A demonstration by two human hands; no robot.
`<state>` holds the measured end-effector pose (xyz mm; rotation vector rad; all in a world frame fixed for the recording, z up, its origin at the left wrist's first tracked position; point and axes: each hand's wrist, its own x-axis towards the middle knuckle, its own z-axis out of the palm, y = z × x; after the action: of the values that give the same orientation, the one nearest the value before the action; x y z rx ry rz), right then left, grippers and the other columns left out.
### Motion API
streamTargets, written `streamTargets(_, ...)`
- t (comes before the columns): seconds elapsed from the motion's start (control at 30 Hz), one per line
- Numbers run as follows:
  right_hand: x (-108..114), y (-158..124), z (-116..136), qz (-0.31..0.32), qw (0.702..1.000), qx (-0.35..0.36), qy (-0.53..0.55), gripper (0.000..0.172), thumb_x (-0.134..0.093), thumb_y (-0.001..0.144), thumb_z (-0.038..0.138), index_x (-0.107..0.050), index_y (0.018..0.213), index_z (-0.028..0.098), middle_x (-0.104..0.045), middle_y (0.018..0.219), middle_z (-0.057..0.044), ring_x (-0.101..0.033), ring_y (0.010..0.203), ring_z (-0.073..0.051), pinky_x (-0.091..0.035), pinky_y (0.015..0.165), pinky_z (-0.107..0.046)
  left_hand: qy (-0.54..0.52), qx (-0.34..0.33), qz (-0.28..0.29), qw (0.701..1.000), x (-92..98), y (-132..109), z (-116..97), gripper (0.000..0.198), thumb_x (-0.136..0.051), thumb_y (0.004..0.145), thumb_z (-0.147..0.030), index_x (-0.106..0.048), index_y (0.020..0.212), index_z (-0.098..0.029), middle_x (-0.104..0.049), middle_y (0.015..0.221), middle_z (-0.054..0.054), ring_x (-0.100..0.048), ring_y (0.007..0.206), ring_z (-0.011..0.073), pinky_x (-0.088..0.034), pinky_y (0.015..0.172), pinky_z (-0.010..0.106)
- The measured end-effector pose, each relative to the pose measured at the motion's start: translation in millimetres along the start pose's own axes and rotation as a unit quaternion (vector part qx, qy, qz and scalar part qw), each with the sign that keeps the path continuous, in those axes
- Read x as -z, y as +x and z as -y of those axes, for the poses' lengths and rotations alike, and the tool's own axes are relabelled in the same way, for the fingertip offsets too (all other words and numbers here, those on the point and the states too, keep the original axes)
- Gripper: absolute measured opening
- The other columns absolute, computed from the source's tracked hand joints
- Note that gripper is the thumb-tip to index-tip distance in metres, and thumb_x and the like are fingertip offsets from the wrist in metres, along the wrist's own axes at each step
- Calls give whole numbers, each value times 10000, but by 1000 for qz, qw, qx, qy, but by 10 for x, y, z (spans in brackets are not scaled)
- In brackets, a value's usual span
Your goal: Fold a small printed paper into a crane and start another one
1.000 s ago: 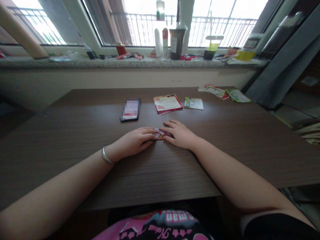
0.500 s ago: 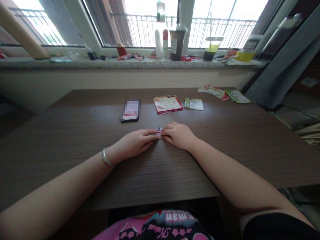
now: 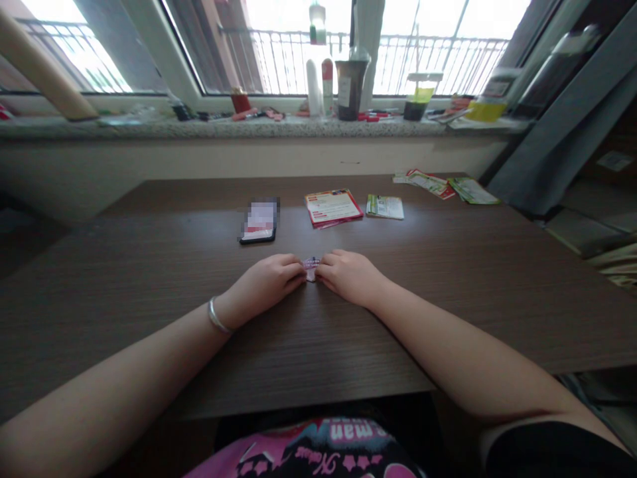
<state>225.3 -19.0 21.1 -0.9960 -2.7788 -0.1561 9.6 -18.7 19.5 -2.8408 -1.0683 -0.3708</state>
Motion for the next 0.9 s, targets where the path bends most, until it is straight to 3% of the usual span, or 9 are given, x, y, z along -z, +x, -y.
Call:
streamTargets(0.27, -33, 12, -17, -18, 998, -1, 56, 203, -540, 904, 297, -690, 973, 180, -665, 935, -78, -583, 871, -190, -435, 813, -301, 45, -61, -17, 997, 21, 26, 15, 225, -488, 930, -286, -634, 823, -152, -630, 780, 55, -558, 760, 174, -446, 741, 311)
streamTargets(0.9, -45, 3, -1, -48, 999, 12, 15, 240, -488, 924, 336, -686, 976, 210, -656, 915, -56, -558, 839, -177, -396, 746, -280, 80, -44, -36, 995, 6, -13, -14, 199, -478, 927, -289, -616, 866, -159, -622, 781, 33, -573, 706, 151, -428, 631, 262)
